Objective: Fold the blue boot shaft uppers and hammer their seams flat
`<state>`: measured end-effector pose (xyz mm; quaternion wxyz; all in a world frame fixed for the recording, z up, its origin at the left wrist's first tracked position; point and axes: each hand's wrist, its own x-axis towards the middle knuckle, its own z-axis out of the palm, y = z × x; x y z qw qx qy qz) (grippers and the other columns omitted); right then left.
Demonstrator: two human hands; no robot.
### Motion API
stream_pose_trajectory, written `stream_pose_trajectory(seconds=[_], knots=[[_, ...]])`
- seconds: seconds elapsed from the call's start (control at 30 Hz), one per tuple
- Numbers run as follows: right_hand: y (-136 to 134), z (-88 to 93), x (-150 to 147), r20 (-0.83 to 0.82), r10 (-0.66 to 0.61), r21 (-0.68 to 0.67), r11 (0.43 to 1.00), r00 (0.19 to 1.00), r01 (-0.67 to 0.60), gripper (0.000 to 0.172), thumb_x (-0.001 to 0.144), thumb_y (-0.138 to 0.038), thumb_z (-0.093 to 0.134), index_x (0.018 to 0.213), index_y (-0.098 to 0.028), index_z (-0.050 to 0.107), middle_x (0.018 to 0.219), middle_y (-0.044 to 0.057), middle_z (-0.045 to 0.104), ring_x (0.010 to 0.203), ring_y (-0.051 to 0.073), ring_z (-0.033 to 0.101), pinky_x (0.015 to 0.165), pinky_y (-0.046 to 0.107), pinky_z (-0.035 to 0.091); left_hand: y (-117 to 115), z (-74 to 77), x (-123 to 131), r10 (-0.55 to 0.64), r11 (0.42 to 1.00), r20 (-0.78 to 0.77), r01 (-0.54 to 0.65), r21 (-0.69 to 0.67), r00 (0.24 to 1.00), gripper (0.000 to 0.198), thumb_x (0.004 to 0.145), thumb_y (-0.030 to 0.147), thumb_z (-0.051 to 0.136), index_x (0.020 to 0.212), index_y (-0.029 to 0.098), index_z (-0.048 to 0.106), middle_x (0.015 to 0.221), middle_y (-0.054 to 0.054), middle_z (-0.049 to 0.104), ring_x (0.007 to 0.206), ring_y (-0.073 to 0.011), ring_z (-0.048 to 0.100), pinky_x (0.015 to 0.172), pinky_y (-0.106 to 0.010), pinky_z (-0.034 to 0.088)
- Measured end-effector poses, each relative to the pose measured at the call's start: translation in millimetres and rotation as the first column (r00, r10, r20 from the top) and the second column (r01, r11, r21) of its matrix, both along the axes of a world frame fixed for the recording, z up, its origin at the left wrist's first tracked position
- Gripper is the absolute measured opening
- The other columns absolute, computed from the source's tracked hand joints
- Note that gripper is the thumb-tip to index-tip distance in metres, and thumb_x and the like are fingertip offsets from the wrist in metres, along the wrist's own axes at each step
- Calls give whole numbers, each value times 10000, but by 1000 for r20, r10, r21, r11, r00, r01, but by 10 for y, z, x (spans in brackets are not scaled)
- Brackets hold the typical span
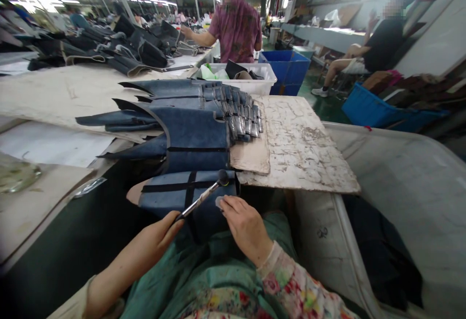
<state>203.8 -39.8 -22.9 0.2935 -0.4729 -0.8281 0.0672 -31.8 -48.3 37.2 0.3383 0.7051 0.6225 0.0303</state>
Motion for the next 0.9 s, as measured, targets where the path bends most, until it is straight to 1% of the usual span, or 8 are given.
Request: stream_pose_trajectory(seconds=[0.13, 0.3, 0.4, 0.5, 0.57, 0.67, 0.8, 0.9], knots=[[4, 22, -13, -2, -1, 6, 1000, 1000, 1, 337, 914, -138, 394, 1188, -155, 589, 1157, 87, 615, 1062, 196, 559, 929, 360, 505, 85, 47, 130, -40, 998, 29, 38, 59, 999, 320, 916, 449, 261, 995, 241, 491, 835, -33, 641, 764, -186, 630, 675, -264, 418], [1, 21, 7, -25, 2, -11, 1000, 1000, -3, 341, 905, -142, 408, 1191, -180, 590, 1153, 84, 614, 1068, 187, 563, 934, 354, 507, 118, 66, 169, -68, 997, -24, 69, 43, 997, 279, 909, 433, 298, 944, 247, 503, 798, -24, 636, 751, -193, 633, 663, -267, 412], [-4, 1, 24, -27, 2, -9, 1000, 1000, -2, 355, 900, -137, 410, 1208, -181, 581, 1164, 82, 612, 1075, 192, 562, 936, 360, 508, 44, 58, 43, 1, 1000, 49, -3, 29, 999, 313, 914, 466, 268, 1001, 262, 489, 854, -20, 646, 779, -183, 630, 692, -263, 422], [-6, -9, 25, -36, 1, -1, 1000, 999, -1, 362, 900, -138, 409, 1217, -191, 576, 1168, 79, 613, 1075, 195, 564, 933, 366, 511, -59, 39, -127, 71, 997, -6, -71, -32, 997, 319, 911, 457, 261, 962, 251, 498, 816, -26, 646, 768, -197, 634, 693, -278, 433], [1, -8, 19, -43, 0, 0, 1000, 999, 0, 363, 901, -139, 408, 1214, -205, 578, 1165, 75, 615, 1070, 192, 569, 930, 366, 513, -127, 31, -212, 75, 996, -39, -76, -48, 996, 316, 904, 463, 284, 992, 259, 510, 869, -31, 659, 828, -210, 639, 731, -292, 440], [19, -7, 10, -46, -3, 1, 1000, 999, 3, 350, 905, -147, 413, 1208, -197, 582, 1162, 76, 616, 1069, 194, 570, 940, 370, 506, -201, 10, -277, 97, 995, 6, -97, 2, 995, 354, 895, 492, 304, 1135, 297, 475, 1050, -32, 650, 961, -208, 621, 814, -299, 437], [38, -13, 11, -39, 10, 0, 1000, 999, -10, 353, 906, -148, 412, 1215, -193, 575, 1176, 76, 610, 1083, 196, 562, 958, 375, 491, -217, -52, -378, 197, 980, -19, -196, 13, 980, 365, 894, 484, 281, 1077, 264, 507, 951, -47, 673, 889, -227, 645, 779, -313, 461], [41, -23, 33, -42, 37, -12, 999, 998, -37, 355, 907, -152, 407, 1220, -194, 569, 1176, 75, 610, 1082, 196, 562, 956, 373, 488, -224, -29, -574, 250, 966, -26, -247, 69, 968, 370, 879, 503, 310, 1060, 272, 535, 972, -34, 682, 907, -221, 647, 803, -306, 468]])
